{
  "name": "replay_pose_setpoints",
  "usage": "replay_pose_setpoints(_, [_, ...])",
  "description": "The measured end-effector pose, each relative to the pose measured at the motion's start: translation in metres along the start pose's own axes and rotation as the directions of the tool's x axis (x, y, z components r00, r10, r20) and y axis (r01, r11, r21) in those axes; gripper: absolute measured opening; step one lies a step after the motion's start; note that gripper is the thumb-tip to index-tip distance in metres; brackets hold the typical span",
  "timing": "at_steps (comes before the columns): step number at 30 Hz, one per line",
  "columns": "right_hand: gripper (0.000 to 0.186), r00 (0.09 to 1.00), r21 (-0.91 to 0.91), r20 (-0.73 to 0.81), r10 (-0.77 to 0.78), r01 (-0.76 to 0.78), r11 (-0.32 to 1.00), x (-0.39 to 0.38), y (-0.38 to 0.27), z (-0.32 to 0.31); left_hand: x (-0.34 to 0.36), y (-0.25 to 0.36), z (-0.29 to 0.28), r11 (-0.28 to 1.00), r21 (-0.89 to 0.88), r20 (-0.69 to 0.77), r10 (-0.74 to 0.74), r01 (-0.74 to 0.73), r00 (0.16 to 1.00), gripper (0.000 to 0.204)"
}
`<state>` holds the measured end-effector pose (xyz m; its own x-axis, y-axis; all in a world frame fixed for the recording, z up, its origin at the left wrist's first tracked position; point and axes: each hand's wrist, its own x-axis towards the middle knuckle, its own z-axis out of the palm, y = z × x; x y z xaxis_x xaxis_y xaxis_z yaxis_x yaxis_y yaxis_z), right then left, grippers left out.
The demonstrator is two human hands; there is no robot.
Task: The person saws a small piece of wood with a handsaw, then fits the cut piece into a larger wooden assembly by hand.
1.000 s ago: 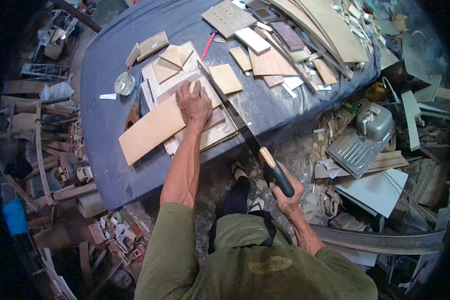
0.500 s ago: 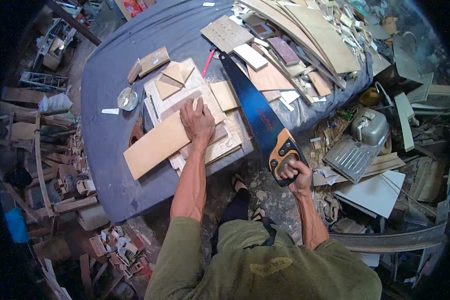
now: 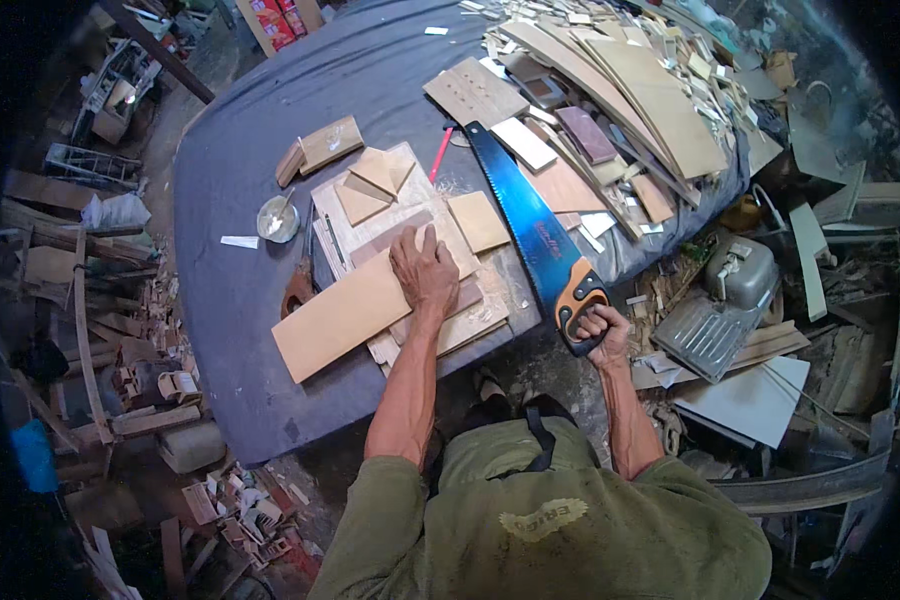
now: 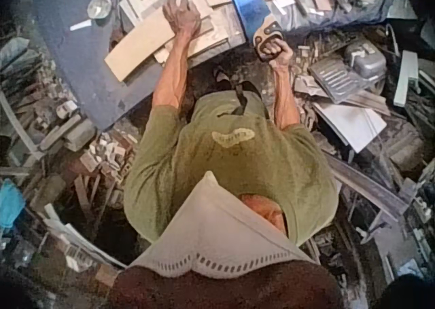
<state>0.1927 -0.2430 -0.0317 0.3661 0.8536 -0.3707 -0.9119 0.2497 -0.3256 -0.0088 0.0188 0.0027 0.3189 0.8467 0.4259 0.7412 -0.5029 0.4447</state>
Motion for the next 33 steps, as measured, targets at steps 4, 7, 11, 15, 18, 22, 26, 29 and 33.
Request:
replay_pose_setpoints(4, [0.028,0.953,-0.073,-0.298,-0.058,0.038,0.997,0.005,0.000,0.022,0.003,-0.015,0.004,0.998,-0.065,-0.012,0.020,-0.021,1.000,0.034])
replay_pose_setpoints(7, [0.027,0.992,-0.033,-0.125,-0.023,0.019,0.999,0.004,-0.011,-0.013,0.011,-0.004,-0.004,0.983,-0.179,0.040,-0.035,0.042,0.999,0.031])
replay_pose_setpoints(11, [0.027,0.999,-0.020,-0.025,0.024,-0.025,0.999,-0.002,-0.015,-0.011,0.029,0.008,-0.009,0.971,-0.236,-0.021,-0.054,0.047,0.998,0.029])
replay_pose_setpoints(15, [0.027,0.999,-0.032,0.025,0.047,-0.047,0.998,-0.006,-0.022,-0.007,0.067,0.033,0.007,0.836,-0.529,0.006,-0.167,0.145,0.986,0.029])
replay_pose_setpoints(18, [0.035,0.991,-0.011,0.087,0.100,-0.100,0.995,-0.003,-0.032,-0.020,0.103,0.051,0.027,0.440,-0.740,0.342,-0.404,0.508,0.848,0.030])
replay_pose_setpoints(22, [0.033,0.993,-0.094,0.046,0.113,-0.108,0.990,0.000,-0.038,-0.018,0.129,0.074,0.040,0.012,-0.695,0.666,-0.368,0.719,0.649,0.026])
replay_pose_setpoints(26, [0.032,0.992,-0.074,0.019,0.123,-0.122,0.990,0.005,-0.044,-0.018,0.130,0.087,0.051,0.127,-0.680,0.650,-0.351,0.722,0.674,0.023])
replay_pose_setpoints(29, [0.031,0.992,0.041,0.038,0.119,-0.120,0.992,0.007,-0.046,-0.007,0.129,0.091,0.056,0.116,-0.675,0.647,-0.380,0.728,0.661,0.025])
replay_pose_setpoints(33, [0.030,0.994,0.040,0.030,0.109,-0.110,0.993,0.010,-0.050,0.005,0.120,0.097,0.050,0.150,-0.647,0.651,-0.402,0.748,0.644,0.028])
